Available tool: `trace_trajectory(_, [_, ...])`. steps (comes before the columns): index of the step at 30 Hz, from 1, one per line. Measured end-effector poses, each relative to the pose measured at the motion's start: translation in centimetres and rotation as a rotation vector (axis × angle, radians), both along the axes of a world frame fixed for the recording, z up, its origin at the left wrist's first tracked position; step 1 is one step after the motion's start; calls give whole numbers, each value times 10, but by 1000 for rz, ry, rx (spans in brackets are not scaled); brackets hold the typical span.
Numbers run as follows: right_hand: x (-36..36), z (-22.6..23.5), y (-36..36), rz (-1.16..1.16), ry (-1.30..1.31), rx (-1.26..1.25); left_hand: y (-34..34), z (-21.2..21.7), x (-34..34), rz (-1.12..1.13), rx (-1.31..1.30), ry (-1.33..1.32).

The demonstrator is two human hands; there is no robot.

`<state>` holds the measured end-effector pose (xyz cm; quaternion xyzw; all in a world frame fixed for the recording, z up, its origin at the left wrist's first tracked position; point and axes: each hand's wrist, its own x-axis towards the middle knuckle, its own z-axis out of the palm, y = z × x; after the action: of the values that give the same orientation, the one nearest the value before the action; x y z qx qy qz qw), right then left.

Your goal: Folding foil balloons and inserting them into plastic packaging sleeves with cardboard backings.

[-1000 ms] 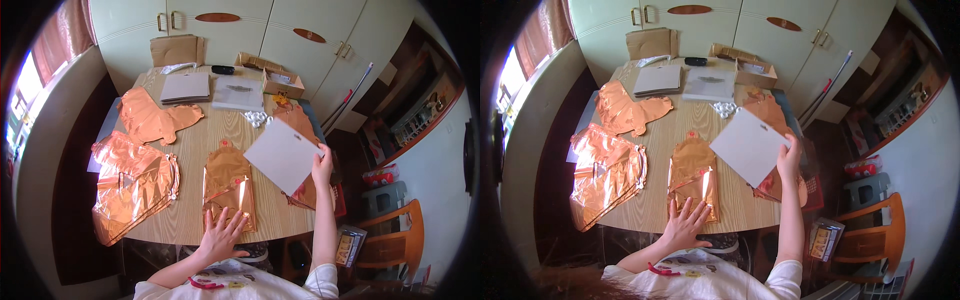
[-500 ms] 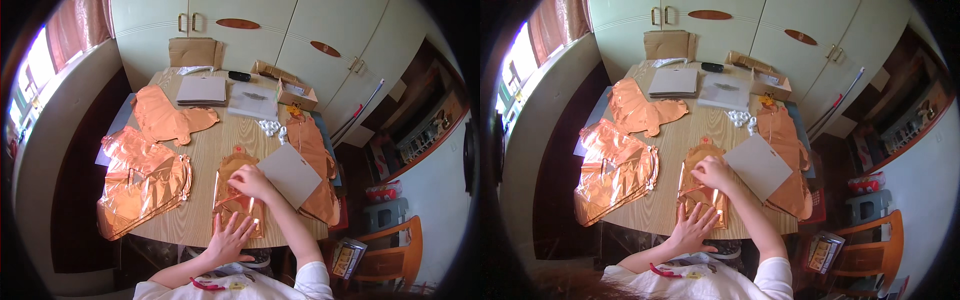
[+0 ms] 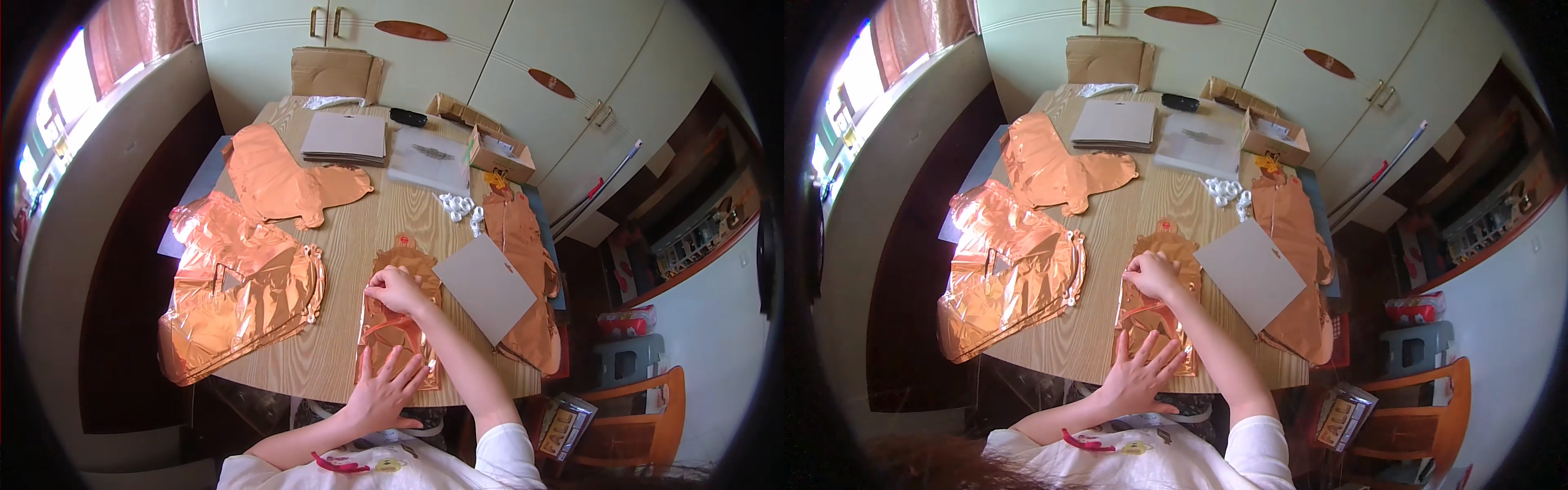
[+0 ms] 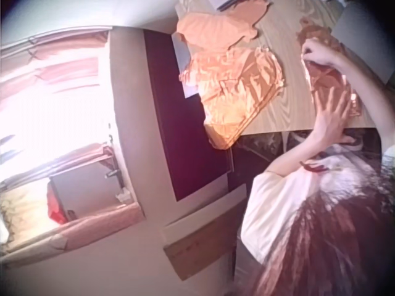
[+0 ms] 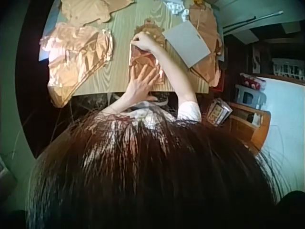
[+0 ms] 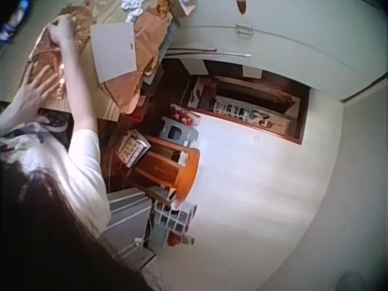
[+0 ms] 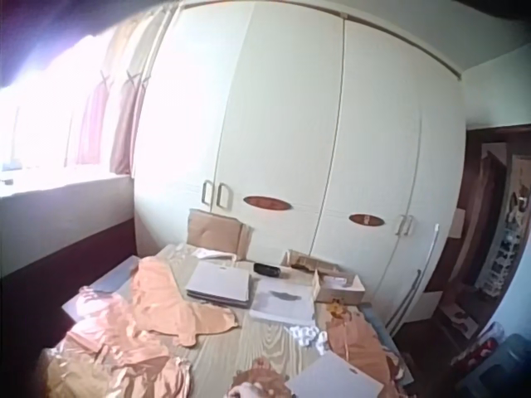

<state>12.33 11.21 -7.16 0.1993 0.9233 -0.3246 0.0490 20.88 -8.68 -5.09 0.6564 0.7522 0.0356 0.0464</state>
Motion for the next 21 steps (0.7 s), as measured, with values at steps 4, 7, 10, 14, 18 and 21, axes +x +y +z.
trace_trajectory(4, [-1, 3, -11, -53, 6, 58, -1, -2, 0, 1, -10, 0])
trace_trajectory(7, [0, -3, -21, -84, 58, 137, 0, -2, 0, 2, -11, -7])
trace_trajectory(10, [0, -7, -24, -101, 95, 169, 1, 0, 0, 3, -20, -9])
trace_trajectory(14, [1, -7, -21, -43, 87, 174, 2, 1, 0, 3, -14, -10])
trace_trajectory(18, [28, 2, -26, 103, 181, 312, 0, 1, -1, 9, -13, -29])
trace_trajectory(21, [57, 11, -35, 295, 205, 362, 2, 3, -2, 4, -48, -58])
